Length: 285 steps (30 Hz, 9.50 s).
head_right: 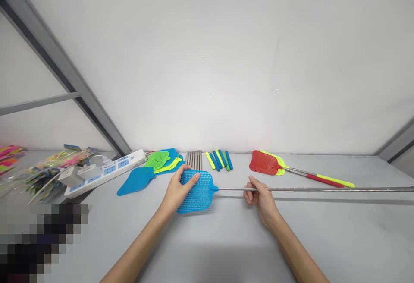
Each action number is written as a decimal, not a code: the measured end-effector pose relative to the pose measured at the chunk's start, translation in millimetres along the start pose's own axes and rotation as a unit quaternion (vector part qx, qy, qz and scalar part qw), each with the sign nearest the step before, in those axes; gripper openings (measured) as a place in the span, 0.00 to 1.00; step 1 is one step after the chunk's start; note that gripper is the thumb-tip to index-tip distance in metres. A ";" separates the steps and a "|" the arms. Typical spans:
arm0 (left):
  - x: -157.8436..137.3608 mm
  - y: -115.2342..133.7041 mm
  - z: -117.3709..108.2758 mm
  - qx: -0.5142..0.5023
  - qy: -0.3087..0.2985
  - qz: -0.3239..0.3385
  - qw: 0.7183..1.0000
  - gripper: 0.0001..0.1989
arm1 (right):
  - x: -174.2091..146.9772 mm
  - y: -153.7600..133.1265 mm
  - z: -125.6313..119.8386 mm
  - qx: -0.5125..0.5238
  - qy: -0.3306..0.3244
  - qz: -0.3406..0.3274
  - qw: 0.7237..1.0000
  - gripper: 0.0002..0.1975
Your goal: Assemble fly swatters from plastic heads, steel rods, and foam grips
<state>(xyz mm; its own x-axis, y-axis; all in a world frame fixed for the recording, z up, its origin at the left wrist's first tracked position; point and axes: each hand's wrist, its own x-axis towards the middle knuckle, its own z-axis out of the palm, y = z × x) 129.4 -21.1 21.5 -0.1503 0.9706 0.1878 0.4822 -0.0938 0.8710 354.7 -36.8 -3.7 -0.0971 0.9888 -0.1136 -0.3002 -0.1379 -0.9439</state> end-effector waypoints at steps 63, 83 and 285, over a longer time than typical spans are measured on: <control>-21.0 -7.8 25.0 -0.042 -0.062 -0.034 0.997 0.22 | -2.6 17.7 18.2 0.016 -0.091 0.032 0.995 0.27; -21.9 -4.4 25.8 -0.012 -0.011 0.023 1.000 0.19 | -2.5 17.2 16.1 0.006 -0.106 0.042 0.993 0.25; -3.6 -20.6 12.6 0.074 0.049 -0.012 0.996 0.17 | -2.1 17.5 9.8 0.158 0.144 -0.060 0.975 0.17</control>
<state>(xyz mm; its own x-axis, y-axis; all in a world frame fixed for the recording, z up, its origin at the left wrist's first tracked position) 131.0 -19.8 -2.8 -0.2436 0.9449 0.2186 0.5986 -0.0309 0.8005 340.4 -41.9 -16.9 0.2140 0.9678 -0.1328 -0.5748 0.0149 -0.8182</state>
